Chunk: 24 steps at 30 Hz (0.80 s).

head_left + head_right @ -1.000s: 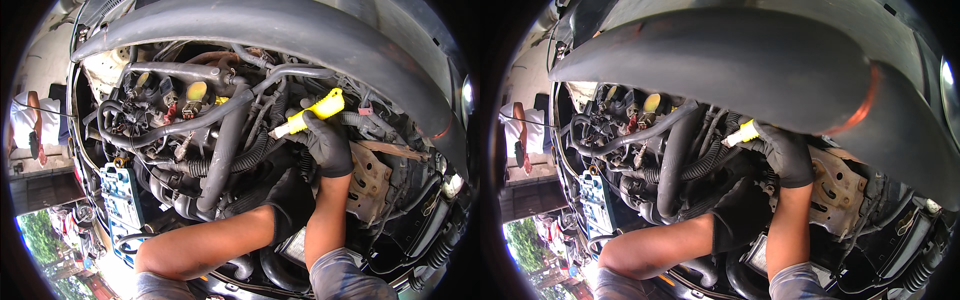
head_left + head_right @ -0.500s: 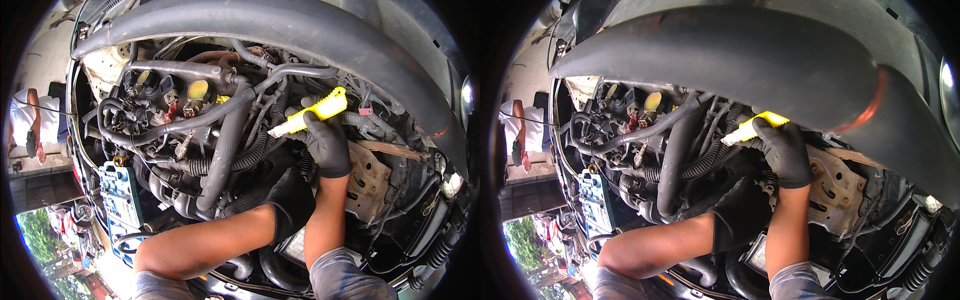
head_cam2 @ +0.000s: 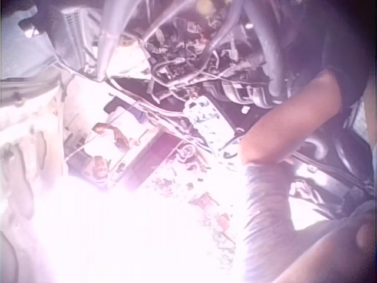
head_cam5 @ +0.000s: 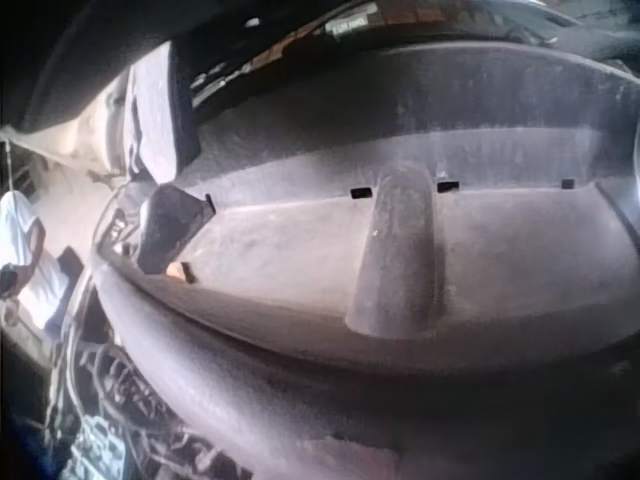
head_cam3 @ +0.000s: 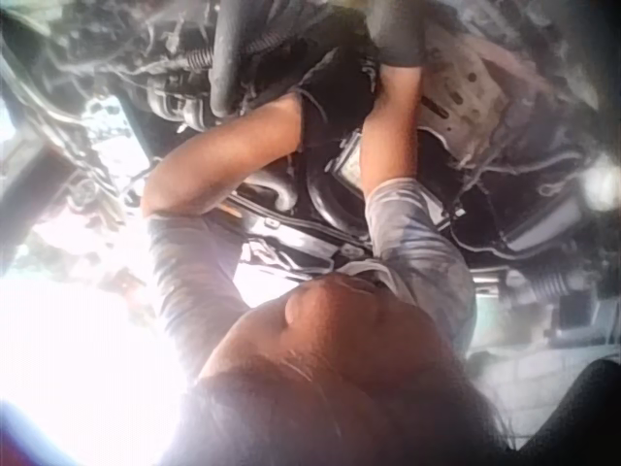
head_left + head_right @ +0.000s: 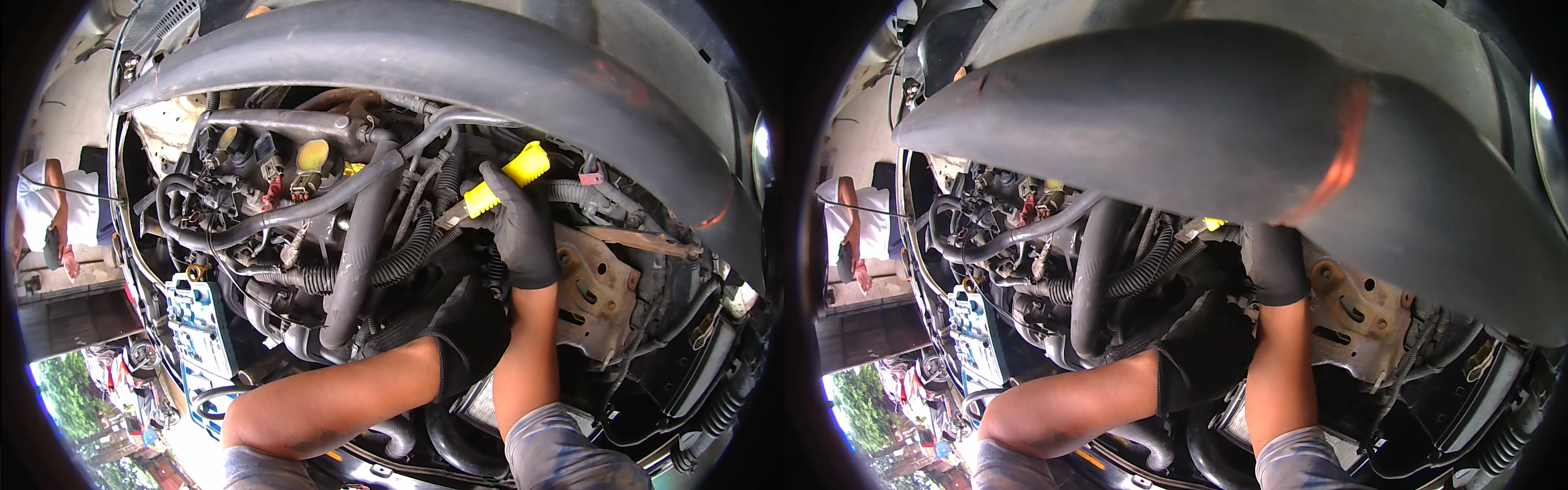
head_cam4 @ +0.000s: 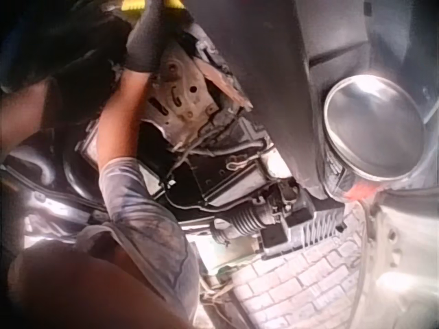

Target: The person works on a car engine while wearing gloves. They use a utility knife to cut a wire and then manipulate a small plastic connector.

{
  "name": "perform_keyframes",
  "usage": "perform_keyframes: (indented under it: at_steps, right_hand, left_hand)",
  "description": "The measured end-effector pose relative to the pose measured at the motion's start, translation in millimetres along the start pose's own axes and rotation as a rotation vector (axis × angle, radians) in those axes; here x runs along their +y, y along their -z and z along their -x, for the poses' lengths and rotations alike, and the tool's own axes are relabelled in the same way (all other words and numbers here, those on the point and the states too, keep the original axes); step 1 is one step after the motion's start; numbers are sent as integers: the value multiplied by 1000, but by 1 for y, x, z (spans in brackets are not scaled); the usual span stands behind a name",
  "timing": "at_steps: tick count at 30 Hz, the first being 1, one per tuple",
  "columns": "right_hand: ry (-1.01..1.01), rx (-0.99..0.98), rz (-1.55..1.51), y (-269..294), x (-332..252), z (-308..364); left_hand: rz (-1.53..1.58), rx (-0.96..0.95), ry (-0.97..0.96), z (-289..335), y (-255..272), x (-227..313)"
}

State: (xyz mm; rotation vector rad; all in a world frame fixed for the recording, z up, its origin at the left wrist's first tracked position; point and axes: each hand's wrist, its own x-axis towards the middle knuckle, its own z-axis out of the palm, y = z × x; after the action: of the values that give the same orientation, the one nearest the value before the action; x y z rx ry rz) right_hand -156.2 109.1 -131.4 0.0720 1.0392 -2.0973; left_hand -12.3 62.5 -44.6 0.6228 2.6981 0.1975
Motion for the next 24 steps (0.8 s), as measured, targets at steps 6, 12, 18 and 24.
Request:
perform_keyframes:
  at_steps: [6,12,18,24]
  right_hand:
    - [128,66,181,-16,-5,3]
    - [23,-11,55,-18,-7,2]
    - [76,92,68,-16,-11,2]
    - [88,110,143,-21,-12,4]
  left_hand:
    - [-46,60,5,3,7,0]
    - [24,65,45,4,-2,2]
    - [41,48,51,3,0,3]
    - [58,28,33,-1,-3,2]
